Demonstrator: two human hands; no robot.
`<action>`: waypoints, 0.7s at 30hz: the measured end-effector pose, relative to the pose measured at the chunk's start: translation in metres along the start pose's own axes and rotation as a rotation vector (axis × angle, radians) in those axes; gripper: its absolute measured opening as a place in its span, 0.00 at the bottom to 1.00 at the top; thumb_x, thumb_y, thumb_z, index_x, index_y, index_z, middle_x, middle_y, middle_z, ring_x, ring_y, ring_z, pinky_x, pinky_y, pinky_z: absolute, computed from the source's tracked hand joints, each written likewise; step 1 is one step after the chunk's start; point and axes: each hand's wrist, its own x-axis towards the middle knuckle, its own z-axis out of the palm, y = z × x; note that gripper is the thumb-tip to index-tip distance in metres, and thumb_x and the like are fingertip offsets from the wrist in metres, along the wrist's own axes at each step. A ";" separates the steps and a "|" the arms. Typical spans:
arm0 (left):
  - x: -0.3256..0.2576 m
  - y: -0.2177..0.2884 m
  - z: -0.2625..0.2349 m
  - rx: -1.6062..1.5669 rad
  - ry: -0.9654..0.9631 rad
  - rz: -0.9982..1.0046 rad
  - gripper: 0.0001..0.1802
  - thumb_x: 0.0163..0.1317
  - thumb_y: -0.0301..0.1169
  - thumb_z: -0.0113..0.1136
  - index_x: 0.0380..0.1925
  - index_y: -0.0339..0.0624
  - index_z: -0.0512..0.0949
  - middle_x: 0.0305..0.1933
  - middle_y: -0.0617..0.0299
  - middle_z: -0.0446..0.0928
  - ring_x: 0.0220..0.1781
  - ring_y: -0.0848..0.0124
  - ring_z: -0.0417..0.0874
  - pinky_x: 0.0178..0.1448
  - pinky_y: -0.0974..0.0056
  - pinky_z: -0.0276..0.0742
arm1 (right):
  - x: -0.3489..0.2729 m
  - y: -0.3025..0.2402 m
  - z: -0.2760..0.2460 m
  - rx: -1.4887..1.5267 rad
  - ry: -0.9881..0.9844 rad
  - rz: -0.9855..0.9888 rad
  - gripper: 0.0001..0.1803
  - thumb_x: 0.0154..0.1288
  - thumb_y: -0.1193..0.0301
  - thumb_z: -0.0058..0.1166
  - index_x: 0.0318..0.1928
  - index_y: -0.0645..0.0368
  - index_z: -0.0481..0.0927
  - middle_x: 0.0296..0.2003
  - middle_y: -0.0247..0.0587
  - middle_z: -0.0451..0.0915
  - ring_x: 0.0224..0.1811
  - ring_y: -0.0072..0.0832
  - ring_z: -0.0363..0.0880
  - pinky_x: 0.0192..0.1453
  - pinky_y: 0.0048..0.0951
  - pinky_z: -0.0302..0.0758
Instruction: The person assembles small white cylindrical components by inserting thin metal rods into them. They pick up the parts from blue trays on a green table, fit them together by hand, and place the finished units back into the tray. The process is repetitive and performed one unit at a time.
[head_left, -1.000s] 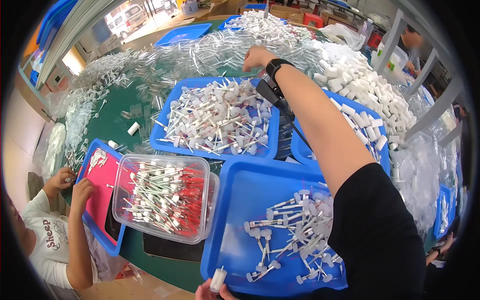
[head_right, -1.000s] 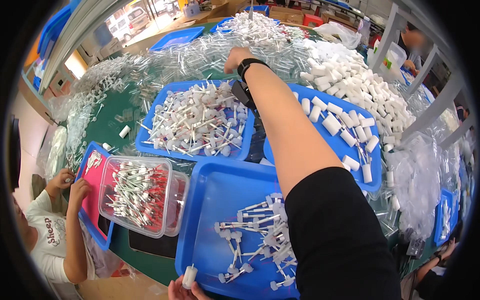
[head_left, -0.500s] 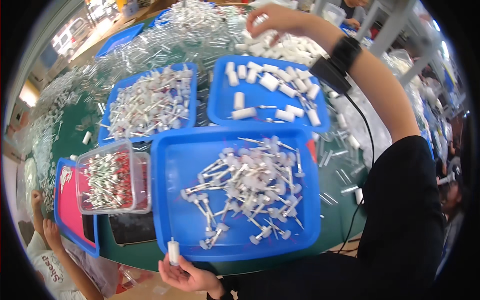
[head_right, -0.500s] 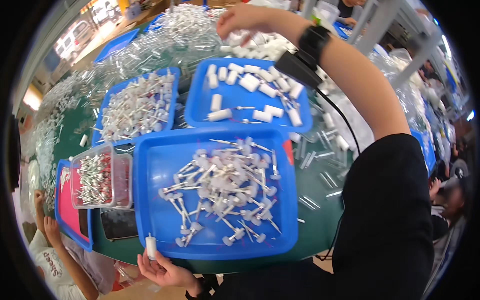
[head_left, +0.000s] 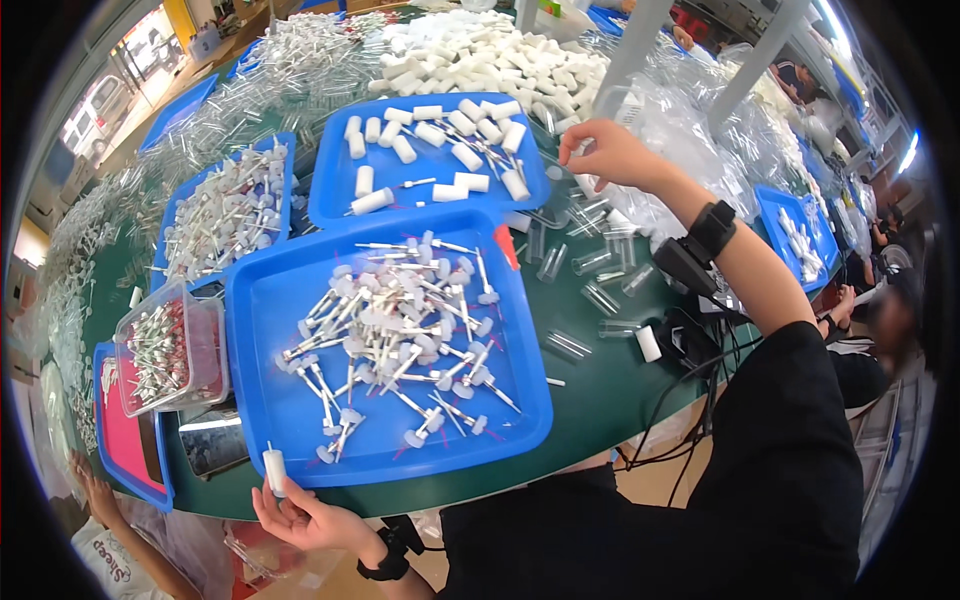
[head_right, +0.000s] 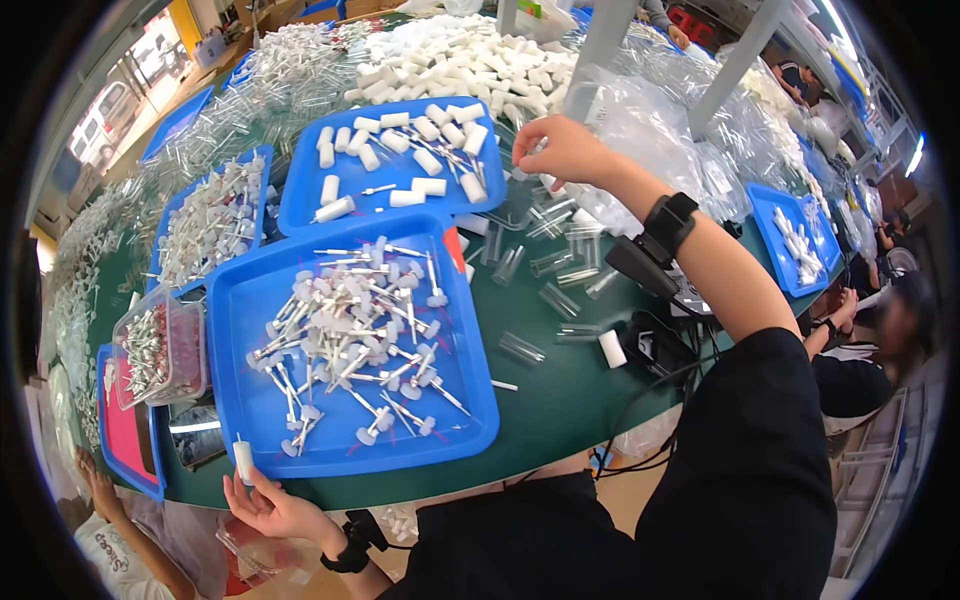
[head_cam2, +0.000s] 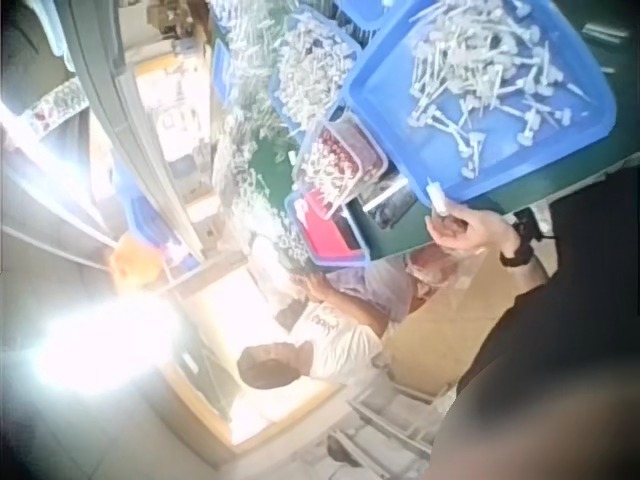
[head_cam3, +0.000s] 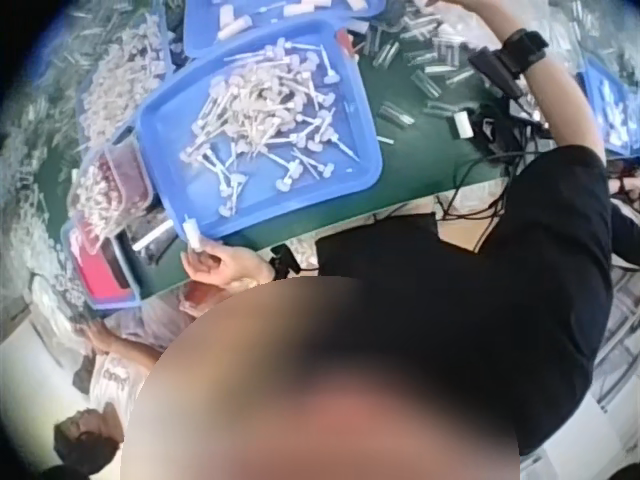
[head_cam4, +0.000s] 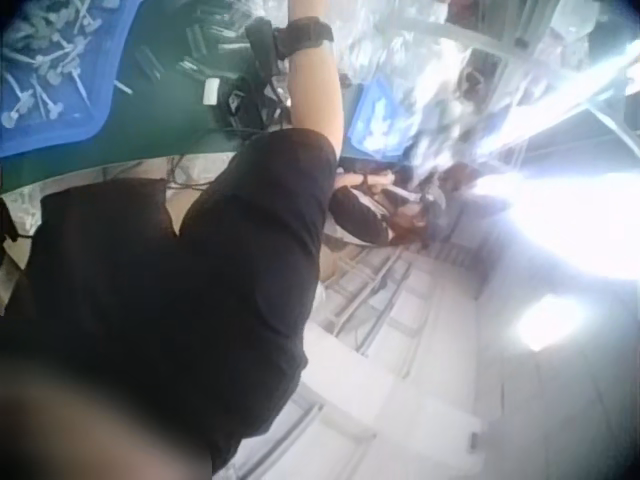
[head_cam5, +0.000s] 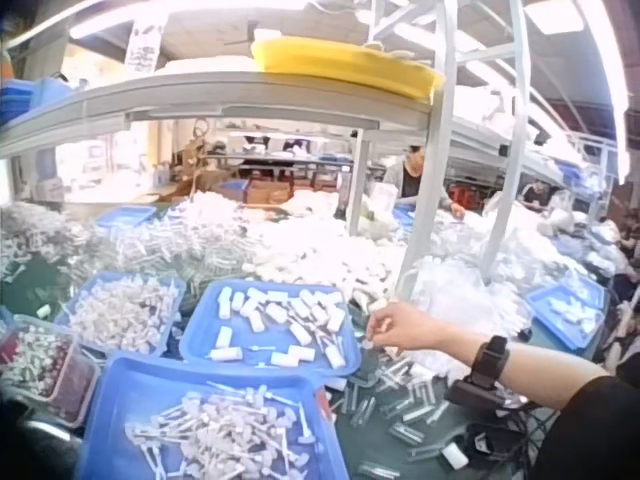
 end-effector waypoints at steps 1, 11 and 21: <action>-0.003 -0.001 -0.002 0.000 -0.008 -0.009 0.19 0.63 0.24 0.52 0.53 0.33 0.63 0.47 0.53 0.75 0.32 0.75 0.72 0.32 0.73 0.68 | 0.002 0.005 0.001 -0.032 -0.008 -0.009 0.08 0.49 0.73 0.54 0.33 0.59 0.78 0.34 0.31 0.75 0.27 0.18 0.74 0.24 0.21 0.76; -0.001 -0.005 0.000 -0.009 -0.002 -0.007 0.18 0.63 0.24 0.52 0.53 0.33 0.63 0.47 0.54 0.74 0.29 0.77 0.69 0.30 0.74 0.65 | 0.021 -0.012 -0.023 -0.550 -0.125 -0.197 0.17 0.47 0.62 0.59 0.39 0.55 0.79 0.39 0.41 0.78 0.46 0.36 0.73 0.53 0.33 0.67; 0.002 -0.006 0.000 0.061 0.063 -0.041 0.20 0.63 0.23 0.51 0.53 0.33 0.61 0.48 0.52 0.74 0.32 0.76 0.71 0.30 0.75 0.65 | 0.172 -0.137 0.069 -0.580 0.055 -0.480 0.24 0.46 0.57 0.58 0.45 0.53 0.76 0.44 0.51 0.74 0.48 0.44 0.72 0.52 0.40 0.69</action>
